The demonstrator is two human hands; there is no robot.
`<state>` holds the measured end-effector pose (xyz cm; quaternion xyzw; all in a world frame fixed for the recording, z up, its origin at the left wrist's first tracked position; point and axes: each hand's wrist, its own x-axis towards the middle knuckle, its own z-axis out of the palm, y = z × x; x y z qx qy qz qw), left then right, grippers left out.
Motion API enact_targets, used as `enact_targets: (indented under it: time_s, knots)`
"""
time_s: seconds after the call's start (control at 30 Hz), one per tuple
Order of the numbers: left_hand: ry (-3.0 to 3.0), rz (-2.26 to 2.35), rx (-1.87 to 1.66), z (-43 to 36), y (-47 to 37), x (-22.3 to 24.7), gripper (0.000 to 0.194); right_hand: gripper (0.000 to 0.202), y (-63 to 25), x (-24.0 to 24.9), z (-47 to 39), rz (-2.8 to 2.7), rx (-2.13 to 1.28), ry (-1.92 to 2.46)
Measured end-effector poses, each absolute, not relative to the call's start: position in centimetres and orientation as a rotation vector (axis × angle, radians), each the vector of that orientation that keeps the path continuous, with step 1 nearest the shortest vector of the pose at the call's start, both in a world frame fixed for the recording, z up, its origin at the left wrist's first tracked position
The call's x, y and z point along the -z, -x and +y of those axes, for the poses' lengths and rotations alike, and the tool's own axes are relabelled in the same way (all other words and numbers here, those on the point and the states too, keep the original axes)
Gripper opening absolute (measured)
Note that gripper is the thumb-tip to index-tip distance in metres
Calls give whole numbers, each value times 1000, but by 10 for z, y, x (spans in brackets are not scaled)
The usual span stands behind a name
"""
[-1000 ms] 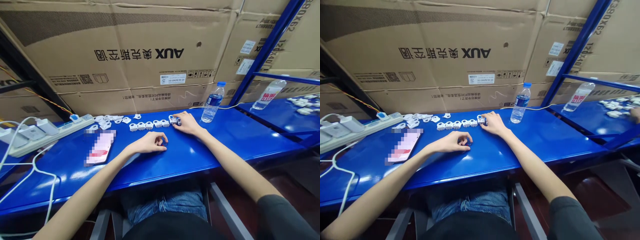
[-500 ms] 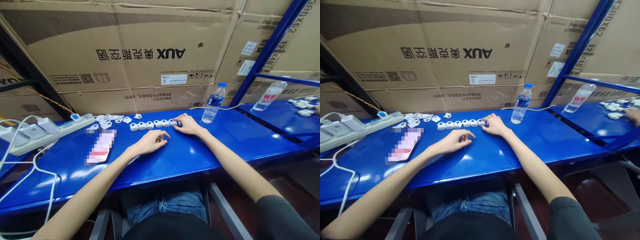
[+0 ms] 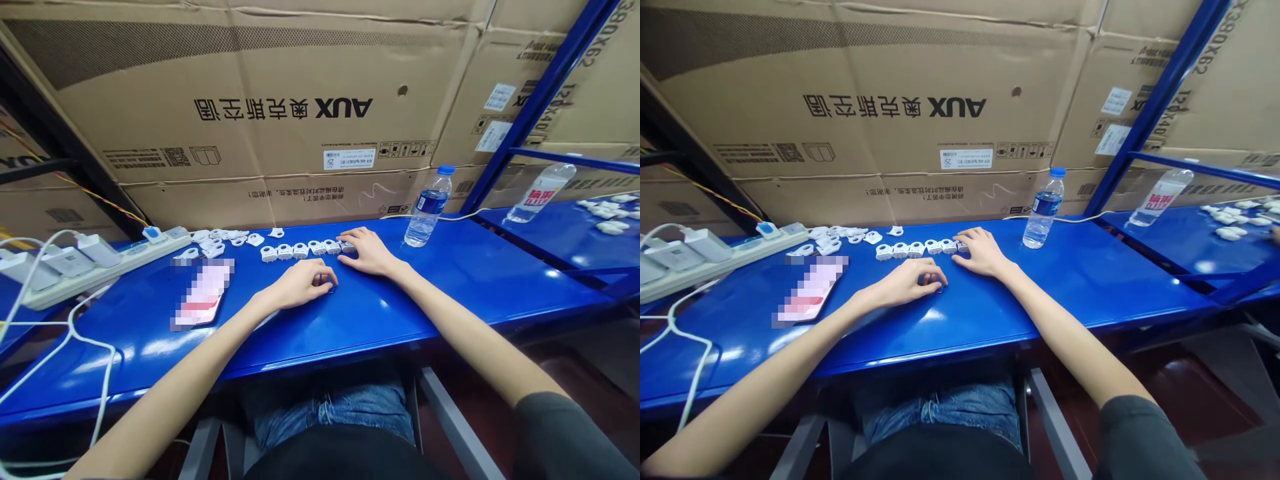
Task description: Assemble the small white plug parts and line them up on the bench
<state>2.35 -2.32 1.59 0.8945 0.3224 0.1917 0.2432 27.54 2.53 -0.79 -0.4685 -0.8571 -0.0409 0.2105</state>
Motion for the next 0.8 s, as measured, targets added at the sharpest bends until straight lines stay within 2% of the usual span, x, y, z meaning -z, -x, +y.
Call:
enact_targets:
  time_s: [0.3, 0.43, 0.8]
  knots:
    - [-2545, 833, -471, -23, -23, -20, 20, 32, -266, 17, 28, -2410, 134, 1200]
    - [-2530, 817, -442, -25, -23, -21, 23, 29, -267, 18, 30, -2409, 132, 1149]
    - [-2527, 819, -442, -22, -22, -20, 17, 25, -266, 17, 29, -2390, 113, 1090]
